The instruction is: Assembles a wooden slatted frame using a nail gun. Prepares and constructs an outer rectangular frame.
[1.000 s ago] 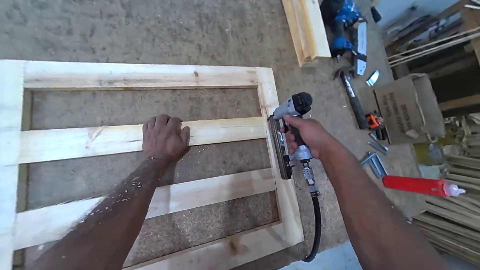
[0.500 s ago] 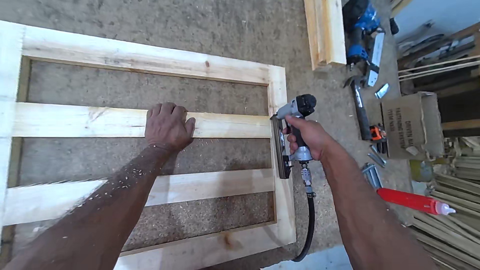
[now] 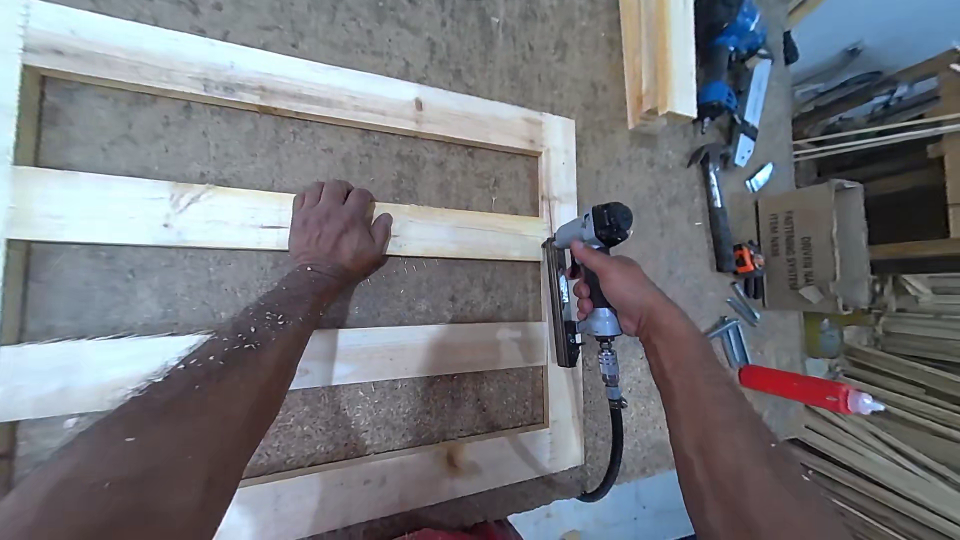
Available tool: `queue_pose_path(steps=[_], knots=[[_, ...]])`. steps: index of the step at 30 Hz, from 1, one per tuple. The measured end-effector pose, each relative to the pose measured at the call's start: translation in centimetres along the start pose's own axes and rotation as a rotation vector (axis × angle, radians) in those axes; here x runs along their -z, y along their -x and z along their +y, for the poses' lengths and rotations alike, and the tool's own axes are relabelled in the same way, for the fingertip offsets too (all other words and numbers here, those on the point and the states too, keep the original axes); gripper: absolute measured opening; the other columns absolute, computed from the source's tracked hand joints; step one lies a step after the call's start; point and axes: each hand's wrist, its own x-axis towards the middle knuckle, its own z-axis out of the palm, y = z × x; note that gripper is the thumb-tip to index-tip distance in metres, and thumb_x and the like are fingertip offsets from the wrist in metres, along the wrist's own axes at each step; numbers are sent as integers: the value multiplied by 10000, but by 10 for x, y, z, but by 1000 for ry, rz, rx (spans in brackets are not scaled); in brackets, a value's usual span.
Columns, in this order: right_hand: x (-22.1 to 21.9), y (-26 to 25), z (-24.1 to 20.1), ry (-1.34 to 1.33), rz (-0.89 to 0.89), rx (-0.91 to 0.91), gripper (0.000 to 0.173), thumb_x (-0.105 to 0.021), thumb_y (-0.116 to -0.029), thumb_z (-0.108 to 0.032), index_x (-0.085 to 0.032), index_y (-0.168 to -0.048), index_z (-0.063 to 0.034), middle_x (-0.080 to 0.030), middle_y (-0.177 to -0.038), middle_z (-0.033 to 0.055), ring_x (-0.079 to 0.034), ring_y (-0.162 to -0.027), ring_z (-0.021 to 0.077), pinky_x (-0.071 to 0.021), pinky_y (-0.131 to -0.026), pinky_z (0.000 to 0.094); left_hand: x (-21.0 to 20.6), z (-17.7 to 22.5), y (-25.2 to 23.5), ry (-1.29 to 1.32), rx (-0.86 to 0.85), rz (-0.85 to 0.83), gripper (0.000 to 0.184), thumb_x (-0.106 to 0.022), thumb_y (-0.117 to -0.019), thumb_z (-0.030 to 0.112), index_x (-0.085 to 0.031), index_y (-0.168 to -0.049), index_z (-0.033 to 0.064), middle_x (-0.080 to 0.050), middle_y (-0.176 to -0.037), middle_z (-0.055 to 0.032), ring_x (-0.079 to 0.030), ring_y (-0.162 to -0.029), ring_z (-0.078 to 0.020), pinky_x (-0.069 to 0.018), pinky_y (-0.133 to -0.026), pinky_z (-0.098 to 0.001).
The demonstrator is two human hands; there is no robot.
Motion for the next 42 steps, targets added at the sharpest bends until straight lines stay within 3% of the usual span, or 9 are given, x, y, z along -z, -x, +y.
queue_pose_path(steps=[13, 15, 17, 20, 23, 25, 28, 39, 42], knots=[[1, 10, 15, 19, 22, -1, 590, -520, -986, -653, -610, -960, -71, -510, -610, 19, -539, -464, 155, -575, -498, 374, -2, -2, -1, -8, -10, -1, 660, -311, -969, 617, -655, -1207, 107, -634, -1253, -200, -578, -1224, -407, -427, -1018, -585], [6, 27, 29, 5, 4, -9, 620, -501, -980, -679, -616, -1036, -73, -505, -606, 19, -539, -458, 156, -578, -494, 378, 1, -4, -3, 29, -12, -29, 667, -327, -961, 639, -646, -1243, 126, -626, -1288, -185, -559, -1255, -402, -410, -1042, -590], [11, 54, 56, -39, -8, -11, 610, -495, -989, -667, -620, -1112, -84, -489, -597, 9, -524, -452, 145, -574, -498, 371, 5, -8, 1, 120, -54, -31, 645, -433, -945, 631, -618, -1300, 126, -578, -1368, -193, -503, -1315, -430, -356, -1085, -631], [11, 83, 100, -110, -3, 12, 547, -504, -1021, -596, -646, -1053, -68, -458, -555, 6, -479, -416, 130, -539, -456, 337, 18, 12, 47, 259, -160, -66, 556, -563, -976, 494, -608, -1325, 63, -485, -1472, -257, -372, -1425, -506, -191, -1178, -721], [3, 83, 121, -116, 6, 9, 548, -511, -1024, -585, -646, -1049, -55, -473, -551, 18, -491, -415, 134, -532, -446, 321, 6, 39, 114, 247, -203, -112, 505, -463, -1014, 504, -675, -1253, 113, -535, -1466, -170, -385, -1460, -413, -263, -1204, -644], [-2, 78, 126, -100, 21, 13, 563, -511, -1016, -602, -646, -1044, -56, -484, -566, 24, -496, -426, 139, -533, -454, 326, -4, 44, 128, 191, -187, -97, 492, -408, -1026, 486, -682, -1224, 128, -561, -1444, -142, -432, -1431, -386, -339, -1167, -593], [-6, 77, 130, -67, 18, 27, 560, -502, -1020, -602, -642, -1019, -60, -486, -578, 21, -497, -437, 138, -534, -462, 328, -4, 48, 120, 149, -109, -171, 495, -408, -1016, 489, -662, -1233, 123, -518, -1482, -148, -403, -1451, -381, -319, -1173, -604], [-18, 90, 150, -74, 56, -3, 522, -519, -1032, -558, -645, -1088, -55, -492, -571, 27, -511, -436, 148, -550, -474, 340, -3, 47, 118, 130, -118, -179, 468, -395, -1021, 466, -663, -1232, 145, -525, -1480, -118, -391, -1466, -342, -306, -1186, -571], [-17, 94, 157, -59, 56, 1, 524, -515, -1032, -564, -640, -1042, -55, -499, -579, 29, -512, -442, 145, -542, -474, 332, -3, 47, 117, 139, -114, -182, 453, -400, -1024, 447, -664, -1231, 143, -523, -1483, -115, -386, -1470, -340, -297, -1195, -569]])
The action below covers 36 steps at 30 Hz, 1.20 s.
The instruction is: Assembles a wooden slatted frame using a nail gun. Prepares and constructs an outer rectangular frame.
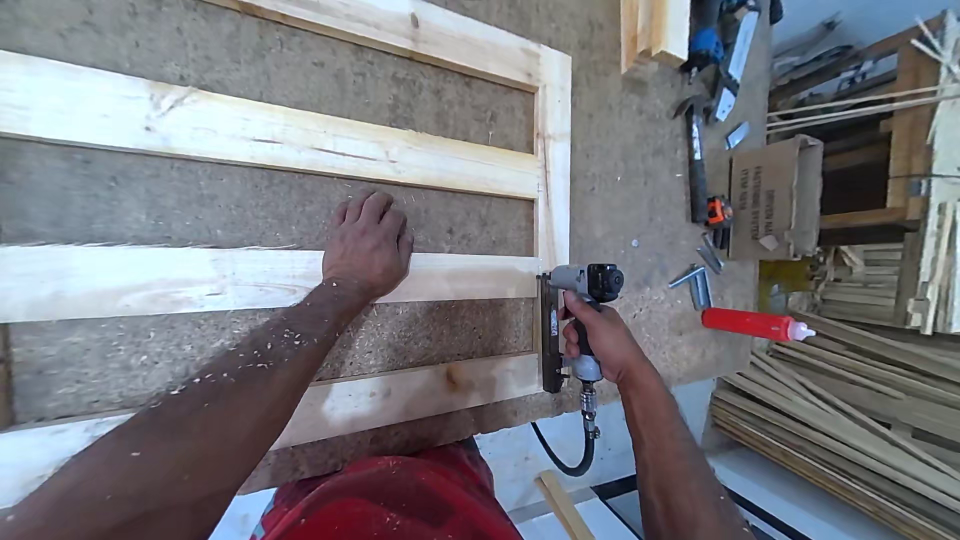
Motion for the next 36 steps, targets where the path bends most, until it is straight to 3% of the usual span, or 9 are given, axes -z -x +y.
queue_pose_path(steps=[4, 18, 21, 24, 26, 28, 32, 34, 36], knots=[[5, 7, 12, 24, -21, -5, 574, -534, -989, -642, -664, -1042, -85, -500, -576, 27, -505, -434, 138, -532, -458, 323, -1, -1, 0, -4, 3, 10, 452, -397, -1020, 447, -666, -1225, 147, -529, -1476, -104, -390, -1467, -329, -301, -1195, -557], [2, 11, 35, 84, -28, 37, 612, -536, -979, -659, -665, -1081, -70, -539, -598, 53, -535, -458, 160, -543, -479, 338, -2, -3, 3, 35, 30, 61, 422, -441, -1015, 426, -677, -1195, 127, -556, -1460, -72, -439, -1437, -300, -331, -1182, -535], [3, 15, 40, 87, -13, 38, 575, -536, -999, -620, -660, -1067, -62, -537, -605, 48, -531, -463, 157, -547, -489, 343, -2, -6, 13, 179, -46, 171, 349, -490, -1022, 340, -697, -1171, 102, -614, -1395, -92, -477, -1411, -303, -350, -1193, -495], [-2, 28, 28, 155, 62, 43, 530, -494, -1051, -539, -655, -1079, -35, -546, -610, 27, -531, -469, 149, -539, -483, 349, 13, -12, 52, 361, -86, 268, 307, -545, -1004, 226, -718, -1204, 69, -601, -1396, -160, -487, -1395, -342, -358, -1196, -518], [-29, 40, 7, 153, 48, 27, 545, -446, -1062, -560, -639, -1088, -50, -556, -595, 13, -560, -466, 157, -560, -483, 376, 40, -46, 100, 341, 42, 329, 281, -582, -1001, 247, -720, -1208, 116, -605, -1417, -106, -469, -1425, -292, -357, -1208, -498], [-69, 65, -23, 93, -111, 17, 547, -337, -1085, -560, -620, -1076, -92, -541, -579, -20, -581, -473, 157, -596, -527, 412, 63, -92, 151, 265, 253, 380, 300, -618, -990, 281, -704, -1218, 106, -591, -1432, -103, -439, -1448, -295, -348, -1215, -502], [-213, 123, -98, -42, -402, 55, 588, -268, -1100, -535, -633, -1137, -76, -537, -610, 4, -566, -477, 162, -606, -538, 413, 109, -207, 239, 125, 629, 298, 608, -695, -917, 473, -614, -1368, 74, -495, -1515, -191, -353, -1485, -407, -312, -1201, -608], [-296, 141, -143, -44, -466, 96, 554, -298, -1102, -516, -621, -1126, -67, -537, -634, 31, -554, -480, 159, -591, -530, 379, 119, -259, 260, 102, 661, 232, 763, -725, -867, 566, -567, -1421, 67, -450, -1550, -211, -320, -1494, -440, -300, -1189, -647], [-375, 148, -188, -17, -475, 164, 546, -381, -1076, -547, -624, -1092, -59, -535, -631, 40, -544, -482, 158, -574, -523, 366, 119, -303, 268, 60, 589, 130, 926, -656, -833, 713, -483, -1515, 111, -382, -1613, -177, -263, -1529, -411, -240, -1214, -647]])
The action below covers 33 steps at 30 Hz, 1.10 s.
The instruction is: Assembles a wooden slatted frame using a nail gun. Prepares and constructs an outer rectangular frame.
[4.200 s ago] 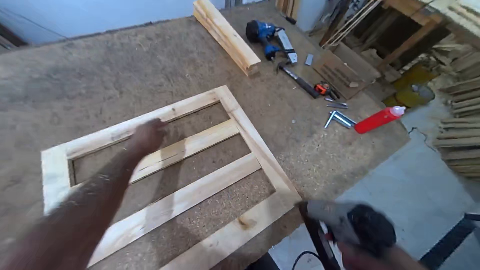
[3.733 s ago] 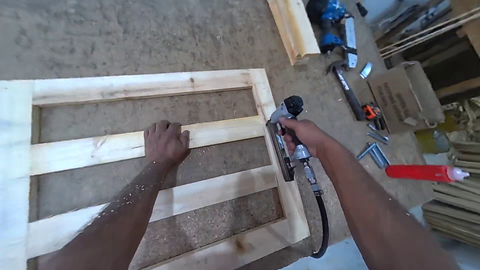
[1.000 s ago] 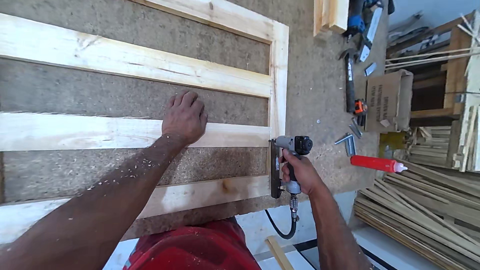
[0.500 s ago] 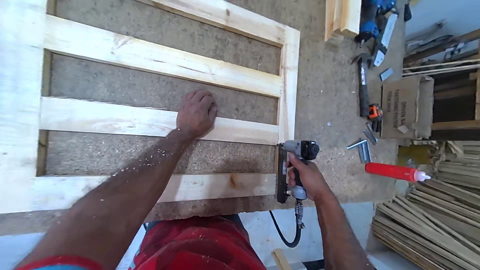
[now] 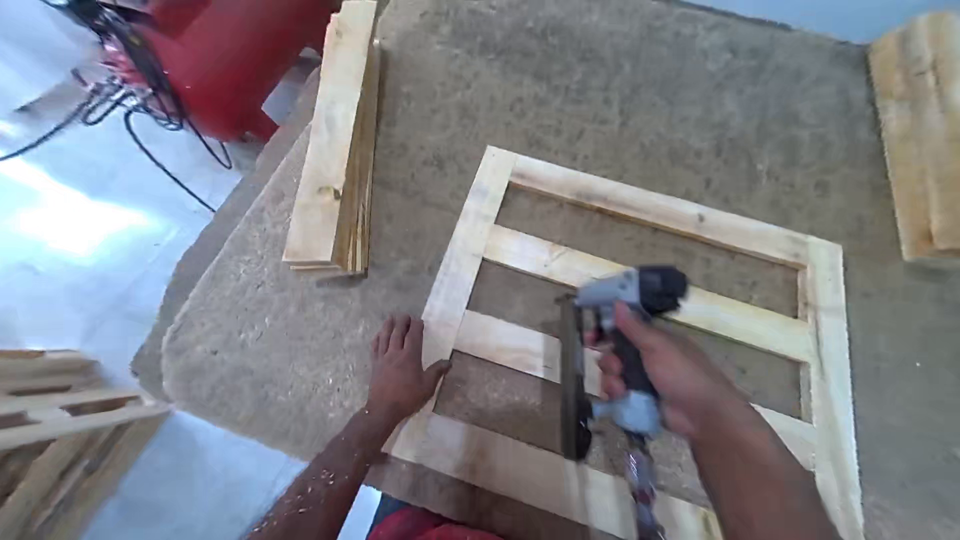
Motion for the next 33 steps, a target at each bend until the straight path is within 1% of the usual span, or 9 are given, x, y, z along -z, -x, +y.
queue_pose_path(steps=[3, 7, 10, 14, 18, 23, 27, 31, 33], knots=[[-79, -65, -49, 49, 35, 35, 591, -440, -1023, -639, -618, -1040, -76, -504, -609, 10, -530, -480, 150, -570, -520, 382, -5, -37, -13, 6, -168, -90, 1049, -547, -817, 830, -371, -1598, 151, -286, -1678, -133, -159, -1574, -376, -139, -1242, -651], [-133, -144, -80, 45, 121, -64, 642, -430, -992, -708, -591, -994, -87, -502, -635, 14, -525, -488, 151, -557, -514, 374, -9, -56, -17, 69, -275, -26, 935, -437, -897, 795, -406, -1587, 166, -317, -1676, -67, -190, -1578, -303, -156, -1261, -606], [-151, -170, -82, 96, 210, -92, 637, -456, -980, -714, -595, -986, -92, -502, -643, 17, -529, -497, 155, -559, -520, 377, -13, -60, -16, 98, -305, 20, 858, -382, -936, 760, -493, -1536, 156, -353, -1662, -52, -208, -1575, -304, -158, -1262, -609], [-162, -177, -78, 116, 269, -103, 647, -436, -981, -722, -591, -966, -94, -474, -610, 4, -508, -474, 147, -553, -502, 372, -16, -61, -16, 94, -315, 38, 847, -352, -944, 746, -502, -1530, 153, -361, -1659, -43, -212, -1572, -314, -168, -1256, -603], [-166, -184, -81, 135, 319, -85, 650, -442, -980, -721, -593, -961, -90, -484, -617, 7, -514, -479, 151, -556, -510, 374, -11, -60, -17, 99, -307, -9, 832, -352, -958, 725, -503, -1528, 138, -335, -1672, -31, -194, -1578, -313, -143, -1262, -604], [-171, -181, -83, 151, 347, -123, 630, -452, -978, -717, -590, -950, -103, -475, -611, 2, -518, -483, 152, -563, -523, 387, -12, -60, -17, 118, -315, 38, 811, -381, -962, 702, -522, -1512, 123, -357, -1661, -49, -212, -1572, -325, -182, -1250, -605], [-178, -176, -78, 172, 366, -137, 652, -456, -969, -729, -581, -969, -89, -498, -624, 16, -543, -492, 161, -575, -526, 391, -13, -61, -17, 121, -314, 7, 801, -365, -972, 694, -519, -1514, 123, -327, -1675, -47, -184, -1579, -325, -163, -1249, -621], [-185, -167, -68, 180, 384, -136, 644, -469, -968, -724, -578, -990, -89, -499, -617, 13, -544, -488, 158, -580, -526, 396, -19, -62, -16, 137, -322, 38, 790, -361, -976, 683, -523, -1510, 123, -335, -1672, -50, -184, -1579, -326, -148, -1254, -622], [-185, -163, -62, 174, 390, -132, 634, -471, -971, -716, -582, -972, -92, -500, -606, 14, -544, -479, 163, -580, -519, 400, -19, -62, -16, 142, -328, 37, 786, -364, -976, 677, -523, -1511, 124, -324, -1677, -47, -175, -1582, -324, -143, -1257, -618]])
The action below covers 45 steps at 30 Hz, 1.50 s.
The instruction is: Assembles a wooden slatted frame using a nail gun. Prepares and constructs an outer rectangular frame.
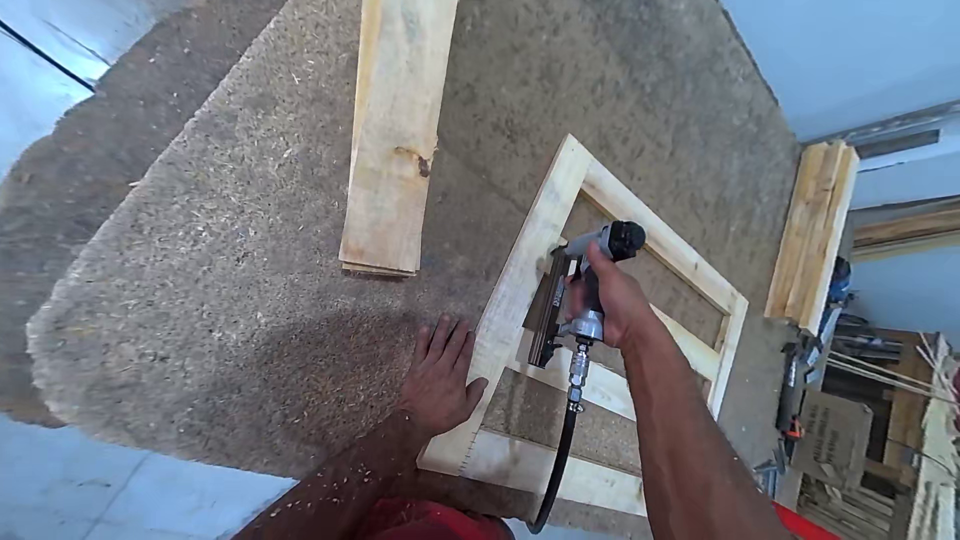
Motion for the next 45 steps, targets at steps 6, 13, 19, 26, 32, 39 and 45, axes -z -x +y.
queue_pose_path(steps=[6, 13, 19, 26, 32, 39, 45], knots=[[-3, 6, 14, 7, -14, -3, 636, -455, -983, -707, -589, -976, -86, -496, -608, 15, -538, -472, 162, -575, -508, 391, 3, -1, 0, 1, 0, -39, 785, -358, -984, 669, -499, -1527, 120, -306, -1685, -43, -164, -1584, -326, -139, -1255, -619], [-8, 14, 25, 11, -6, 4, 621, -453, -985, -704, -591, -960, -99, -502, -605, 14, -536, -475, 162, -571, -515, 394, 1, -2, 0, 14, -13, -36, 781, -374, -989, 652, -479, -1541, 110, -287, -1693, -42, -141, -1589, -319, -108, -1258, -625], [-1, 32, 44, 48, -36, 8, 673, -444, -969, -735, -603, -1001, -82, -517, -605, 18, -556, -475, 171, -589, -517, 409, 0, -2, 2, 13, -16, -25, 743, -376, -998, 621, -493, -1533, 119, -313, -1682, -39, -158, -1585, -321, -111, -1260, -620], [6, 83, 132, 75, -76, 59, 602, -446, -1056, -566, -642, -1169, -8, -572, -603, 92, -593, -493, 205, -589, -536, 381, 1, -2, 0, -2, -28, -34, 735, -390, -998, 597, -481, -1537, 105, -313, -1682, -48, -138, -1588, -328, -104, -1261, -615], [6, 75, 145, -2, -121, 17, 615, -436, -1041, -609, -653, -1134, -41, -552, -602, 79, -570, -479, 191, -573, -508, 364, 3, -2, 0, -7, -23, -48, 739, -405, -990, 594, -477, -1540, 106, -319, -1679, -50, -144, -1586, -328, -79, -1272, -585], [7, 82, 151, 27, -141, 4, 630, -456, -1021, -641, -643, -1137, -51, -568, -620, 80, -577, -488, 183, -569, -509, 349, 4, -3, 0, 9, -19, -66, 745, -409, -987, 597, -466, -1545, 107, -303, -1685, -51, -131, -1588, -335, -100, -1266, -602], [1, 93, 168, 11, -141, 21, 615, -486, -1023, -612, -644, -1167, -36, -580, -626, 103, -589, -498, 203, -578, -528, 355, 2, -3, 2, 9, -25, -57, 716, -406, -997, 562, -458, -1552, 113, -296, -1689, -36, -124, -1591, -323, -92, -1270, -592]])
